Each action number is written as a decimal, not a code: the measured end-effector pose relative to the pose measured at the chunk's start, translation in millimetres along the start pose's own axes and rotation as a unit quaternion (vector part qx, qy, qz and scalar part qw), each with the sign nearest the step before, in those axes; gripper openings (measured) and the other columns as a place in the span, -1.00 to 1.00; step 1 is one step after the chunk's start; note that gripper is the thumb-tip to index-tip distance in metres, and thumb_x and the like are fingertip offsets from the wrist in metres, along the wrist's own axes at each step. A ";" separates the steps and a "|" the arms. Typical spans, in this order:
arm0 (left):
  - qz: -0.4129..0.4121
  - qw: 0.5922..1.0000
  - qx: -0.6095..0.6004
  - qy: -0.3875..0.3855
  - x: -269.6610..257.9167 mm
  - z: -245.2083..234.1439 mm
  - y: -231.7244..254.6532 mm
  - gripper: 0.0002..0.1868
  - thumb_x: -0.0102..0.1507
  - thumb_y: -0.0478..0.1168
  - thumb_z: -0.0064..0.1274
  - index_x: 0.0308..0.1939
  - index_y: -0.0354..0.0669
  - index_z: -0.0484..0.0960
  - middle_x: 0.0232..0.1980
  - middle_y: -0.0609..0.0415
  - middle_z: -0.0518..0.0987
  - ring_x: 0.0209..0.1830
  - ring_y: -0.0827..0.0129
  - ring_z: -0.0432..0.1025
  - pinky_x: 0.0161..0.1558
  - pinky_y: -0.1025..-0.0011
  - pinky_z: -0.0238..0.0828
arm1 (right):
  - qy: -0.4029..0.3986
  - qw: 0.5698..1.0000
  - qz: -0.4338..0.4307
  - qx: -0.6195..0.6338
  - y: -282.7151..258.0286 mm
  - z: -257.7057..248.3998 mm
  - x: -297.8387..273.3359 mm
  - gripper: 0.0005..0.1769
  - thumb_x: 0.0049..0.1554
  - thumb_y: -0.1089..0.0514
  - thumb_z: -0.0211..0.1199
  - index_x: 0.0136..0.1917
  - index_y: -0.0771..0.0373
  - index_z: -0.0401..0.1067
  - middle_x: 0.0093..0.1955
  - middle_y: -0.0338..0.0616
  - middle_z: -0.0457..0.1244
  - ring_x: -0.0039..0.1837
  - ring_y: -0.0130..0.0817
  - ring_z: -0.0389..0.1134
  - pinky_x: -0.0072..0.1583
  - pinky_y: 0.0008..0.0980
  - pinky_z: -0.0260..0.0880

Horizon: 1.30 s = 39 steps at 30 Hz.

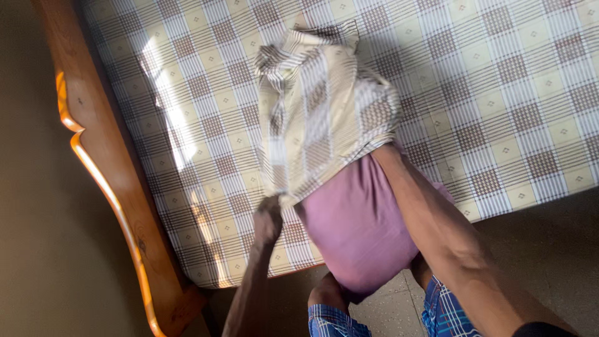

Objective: The person picks up a pillow and a pillowcase from the floor and places them on a bed. They then insert the pillow into the pillowcase by hand, adjusting the fabric to fit snugly around the pillow before placing the finished pillow on the bed.

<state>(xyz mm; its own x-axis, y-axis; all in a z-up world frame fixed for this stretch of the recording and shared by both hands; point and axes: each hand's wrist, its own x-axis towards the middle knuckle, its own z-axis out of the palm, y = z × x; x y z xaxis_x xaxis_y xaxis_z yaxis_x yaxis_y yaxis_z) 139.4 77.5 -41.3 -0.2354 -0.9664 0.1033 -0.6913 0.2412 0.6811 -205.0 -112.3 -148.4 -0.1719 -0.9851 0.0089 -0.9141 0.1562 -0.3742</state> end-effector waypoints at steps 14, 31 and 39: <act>-0.207 0.959 -0.160 0.113 -35.7 70.1 14.9 -0.65 0.28 -0.31 -0.20 0.02 -0.43 0.59 -0.01 -0.26 0.59 0.00 0.02 0.49 0.08 0.28 0.40 | -0.011 0.978 -0.158 0.132 -59.1 -58.3 -167.9 0.08 -0.04 -0.37 0.18 0.46 0.48 0.10 0.49 0.45 -0.04 0.51 0.32 -0.16 0.40 0.47 -0.19; -0.147 0.987 0.008 0.058 19.9 22.6 -14.6 -0.77 0.19 -0.38 0.09 -0.10 -0.35 0.72 -0.38 -0.19 0.68 -0.52 0.37 0.49 -0.47 0.35 0.39 | 0.224 0.765 -0.330 -0.506 -67.1 -21.9 -118.0 -0.77 0.31 0.18 0.08 0.06 0.36 0.47 0.03 0.11 0.25 0.05 -0.16 0.29 0.07 -0.16 0.31; -0.172 0.895 -0.409 0.028 -65.1 135.2 7.0 -0.82 0.39 -0.42 0.07 -0.33 -0.39 0.50 -0.35 0.09 0.54 -0.39 0.50 0.32 -0.41 0.44 0.27 | -0.019 0.979 -0.184 -0.089 -88.9 149.6 -50.5 -0.41 0.31 -0.02 -0.15 0.44 0.39 0.24 0.47 0.22 0.14 0.43 0.05 0.12 0.37 -0.06 0.10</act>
<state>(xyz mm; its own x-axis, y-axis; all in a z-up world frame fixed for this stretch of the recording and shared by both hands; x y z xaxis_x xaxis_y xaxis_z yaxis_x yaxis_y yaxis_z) 57.5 154.1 -141.3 -0.0541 -0.9794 -0.1947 0.0219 -0.1961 0.9803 -60.1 -87.2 -254.3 0.1918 -0.9784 0.0773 -0.9618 -0.2031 -0.1836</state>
